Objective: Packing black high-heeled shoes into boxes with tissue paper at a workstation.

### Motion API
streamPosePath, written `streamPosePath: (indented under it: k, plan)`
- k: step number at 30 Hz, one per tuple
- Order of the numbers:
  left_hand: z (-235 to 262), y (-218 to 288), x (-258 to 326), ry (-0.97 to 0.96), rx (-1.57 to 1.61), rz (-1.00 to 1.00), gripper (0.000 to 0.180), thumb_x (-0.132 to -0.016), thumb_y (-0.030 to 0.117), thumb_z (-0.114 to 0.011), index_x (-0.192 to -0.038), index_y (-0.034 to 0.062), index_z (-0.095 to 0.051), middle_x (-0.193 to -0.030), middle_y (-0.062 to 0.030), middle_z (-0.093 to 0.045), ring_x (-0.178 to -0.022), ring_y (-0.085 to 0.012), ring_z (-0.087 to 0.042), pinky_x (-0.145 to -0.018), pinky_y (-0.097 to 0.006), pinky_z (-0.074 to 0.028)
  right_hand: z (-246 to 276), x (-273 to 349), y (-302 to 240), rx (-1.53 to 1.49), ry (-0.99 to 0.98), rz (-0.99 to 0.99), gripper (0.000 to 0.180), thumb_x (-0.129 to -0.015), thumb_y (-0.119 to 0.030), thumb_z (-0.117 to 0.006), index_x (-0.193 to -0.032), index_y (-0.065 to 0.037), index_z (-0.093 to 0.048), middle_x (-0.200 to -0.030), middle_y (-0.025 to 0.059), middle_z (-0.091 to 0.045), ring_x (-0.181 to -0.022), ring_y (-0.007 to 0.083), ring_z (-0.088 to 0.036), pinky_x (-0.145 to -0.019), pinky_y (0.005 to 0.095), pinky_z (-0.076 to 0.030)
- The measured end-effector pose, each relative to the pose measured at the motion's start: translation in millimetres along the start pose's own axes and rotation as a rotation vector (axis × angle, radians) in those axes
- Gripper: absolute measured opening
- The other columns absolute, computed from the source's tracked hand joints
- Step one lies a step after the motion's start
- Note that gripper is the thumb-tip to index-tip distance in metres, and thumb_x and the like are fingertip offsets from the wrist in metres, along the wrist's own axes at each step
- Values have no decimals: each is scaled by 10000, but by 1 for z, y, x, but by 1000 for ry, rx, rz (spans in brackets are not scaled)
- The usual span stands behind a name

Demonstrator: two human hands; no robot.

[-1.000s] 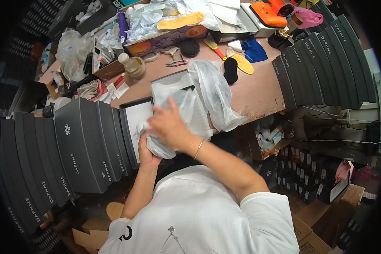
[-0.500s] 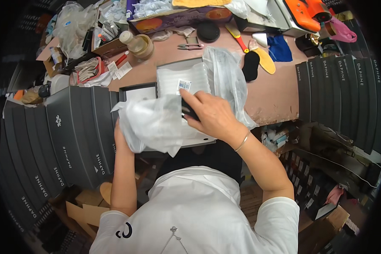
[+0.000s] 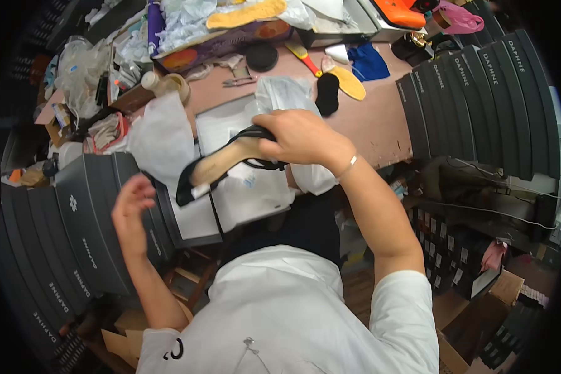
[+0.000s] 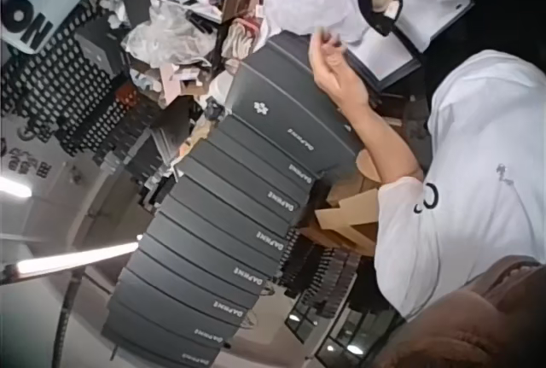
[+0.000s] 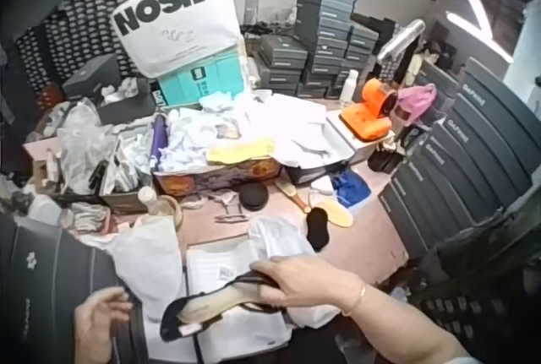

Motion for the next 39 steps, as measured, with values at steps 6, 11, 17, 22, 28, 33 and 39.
streamPosePath:
  k: [6, 11, 17, 22, 28, 33, 39]
  plan:
    - [-93, -28, 34, -531, 817, 721, 600, -991, 534, -285, -1278, 40, -467, -1064, -209, -610, -741, -235, -653, -616, -334, -568, -33, -38, -75, 79, -56, 384, 358, -731, -329, -672, -927, -38, -600, -883, 136, -619, -790, 342, -605, -674, 431, -469]
    - [-82, -39, 54, -269, 1051, 716, 594, -995, 539, -269, -1262, 49, -472, -1039, -92, -590, -788, -197, -614, -674, -340, -539, -79, -5, -88, 141, 194, 352, 329, -691, -136, -724, -989, -88, -594, -951, 52, -586, -906, 229, -578, -763, 339, -439]
    - [-85, -33, 71, -87, 1257, 705, 532, -1000, 524, -278, -1244, 86, -456, -1104, -65, -561, -888, -182, -596, -749, -357, -530, -134, -5, -105, 253, 164, 374, 238, -739, -125, -616, -967, -76, -569, -839, 30, -537, -790, 193, -584, -662, 329, -451]
    - [-88, -29, 80, 24, 1079, 683, 576, -970, 587, -305, -1178, 74, -467, -988, -72, -556, -814, -187, -597, -707, -327, -527, -163, -15, -108, 63, 176, 231, 257, -710, -80, -633, -941, -81, -519, -793, 62, -539, -654, 258, -607, -549, 367, -483]
    - [-90, -51, 76, 123, 1022, 707, 612, -954, 623, -304, -1159, 74, -481, -968, -72, -560, -788, -186, -595, -688, -326, -522, -162, -7, -103, -205, 197, 167, 265, -714, -41, -640, -954, -68, -531, -797, 91, -575, -613, 279, -605, -524, 366, -489]
    - [-71, -82, 63, 174, 995, 697, 657, -939, 659, -275, -1118, 82, -534, -895, -69, -573, -751, -198, -591, -665, -335, -507, -107, -10, -54, -176, 293, -92, 304, -746, -11, -686, -1016, -49, -551, -901, 95, -581, -760, 261, -596, -658, 341, -502]
    - [-90, -47, 55, 87, 1132, 724, 664, -958, 619, -258, -1161, 40, -511, -912, -110, -603, -770, -229, -629, -692, -362, -545, -141, -36, -86, 45, 177, 424, 204, -732, -77, -600, -931, -100, -566, -892, 52, -580, -812, 249, -580, -689, 369, -478]
Point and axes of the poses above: each hand's wrist, its own x-axis away from the middle knuckle, its own z-axis out of the back of the hand, y = z × x, the point moved 2 cm from there along -x, towards the middle knuckle
